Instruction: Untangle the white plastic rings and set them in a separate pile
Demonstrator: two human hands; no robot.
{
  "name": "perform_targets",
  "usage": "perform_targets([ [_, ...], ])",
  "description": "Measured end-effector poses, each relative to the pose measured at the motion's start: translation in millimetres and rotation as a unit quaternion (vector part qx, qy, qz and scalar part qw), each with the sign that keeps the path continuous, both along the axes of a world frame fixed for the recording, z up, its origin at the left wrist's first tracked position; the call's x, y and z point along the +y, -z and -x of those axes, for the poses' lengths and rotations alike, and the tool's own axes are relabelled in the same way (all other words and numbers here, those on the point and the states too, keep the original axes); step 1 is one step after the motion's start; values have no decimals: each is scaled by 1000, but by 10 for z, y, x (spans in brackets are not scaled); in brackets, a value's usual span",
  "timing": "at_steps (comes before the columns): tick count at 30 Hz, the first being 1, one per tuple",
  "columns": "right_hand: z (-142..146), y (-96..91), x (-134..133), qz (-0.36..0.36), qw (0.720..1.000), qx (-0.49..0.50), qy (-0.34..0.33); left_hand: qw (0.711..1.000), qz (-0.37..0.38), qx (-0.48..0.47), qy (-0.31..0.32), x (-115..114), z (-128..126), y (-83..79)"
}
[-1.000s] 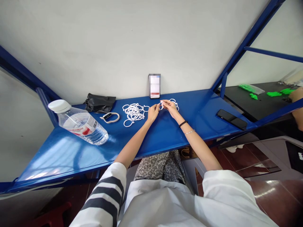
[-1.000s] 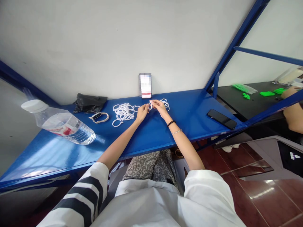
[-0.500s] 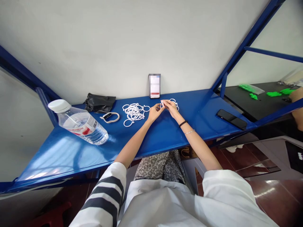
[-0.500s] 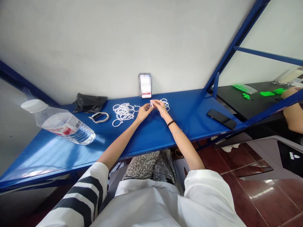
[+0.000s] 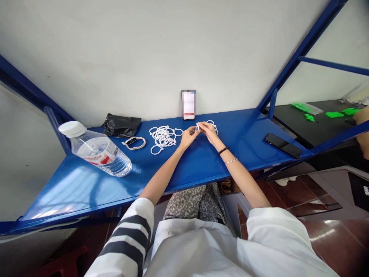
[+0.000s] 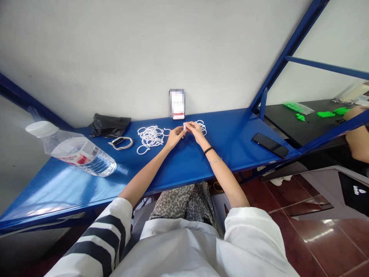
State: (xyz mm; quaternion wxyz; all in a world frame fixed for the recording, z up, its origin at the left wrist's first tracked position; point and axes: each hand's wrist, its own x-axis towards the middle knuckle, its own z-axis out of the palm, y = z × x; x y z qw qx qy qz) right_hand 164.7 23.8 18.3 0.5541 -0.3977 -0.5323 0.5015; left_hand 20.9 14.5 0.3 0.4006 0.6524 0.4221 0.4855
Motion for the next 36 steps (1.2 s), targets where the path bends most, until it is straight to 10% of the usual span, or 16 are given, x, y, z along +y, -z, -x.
perform_targets([
  [36,-4,20,13,10,1000,-1,6,997,9,-67,-32,68,-5,63],
])
